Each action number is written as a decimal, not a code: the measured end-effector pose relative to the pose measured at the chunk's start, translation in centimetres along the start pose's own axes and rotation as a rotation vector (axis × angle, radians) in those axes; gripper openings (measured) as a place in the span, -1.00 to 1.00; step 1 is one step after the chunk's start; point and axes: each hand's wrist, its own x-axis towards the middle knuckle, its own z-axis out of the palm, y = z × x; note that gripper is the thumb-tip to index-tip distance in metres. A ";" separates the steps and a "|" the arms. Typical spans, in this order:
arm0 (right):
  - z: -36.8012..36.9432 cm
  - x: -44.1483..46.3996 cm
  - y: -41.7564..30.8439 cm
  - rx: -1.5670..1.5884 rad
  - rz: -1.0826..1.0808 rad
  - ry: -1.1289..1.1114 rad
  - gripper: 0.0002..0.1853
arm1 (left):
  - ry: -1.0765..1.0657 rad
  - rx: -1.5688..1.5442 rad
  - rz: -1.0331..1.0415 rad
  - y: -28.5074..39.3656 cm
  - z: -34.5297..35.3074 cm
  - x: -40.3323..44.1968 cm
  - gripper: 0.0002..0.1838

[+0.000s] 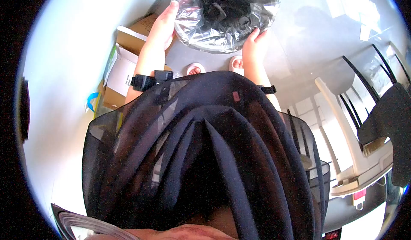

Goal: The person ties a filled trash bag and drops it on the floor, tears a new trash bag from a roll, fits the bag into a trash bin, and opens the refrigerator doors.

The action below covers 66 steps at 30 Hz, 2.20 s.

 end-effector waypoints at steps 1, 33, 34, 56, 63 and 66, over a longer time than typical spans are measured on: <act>0.1 0.1 0.1 -0.002 -0.012 0.007 -0.62 | 0.065 0.168 -0.016 -0.3 -0.2 0.5 -0.46; -0.5 0.0 -0.3 -0.007 -0.043 -0.033 -0.65 | 0.203 1.013 0.553 5.4 1.1 5.4 -0.63; -0.6 0.1 -0.4 -0.009 -0.025 -0.052 -0.66 | 0.228 1.014 0.546 5.5 1.3 5.2 -0.64; 0.0 0.7 -0.7 -0.011 -0.043 -0.033 -0.62 | 0.292 0.764 0.355 0.7 -1.0 8.6 -0.60; -0.6 0.9 -0.4 -0.001 -0.094 -0.172 -0.55 | 0.120 0.378 0.172 -0.2 -2.6 8.8 -0.63; -1.0 0.2 0.4 0.194 -0.103 -0.396 -0.40 | 0.184 0.747 0.029 1.2 -5.5 7.6 -0.61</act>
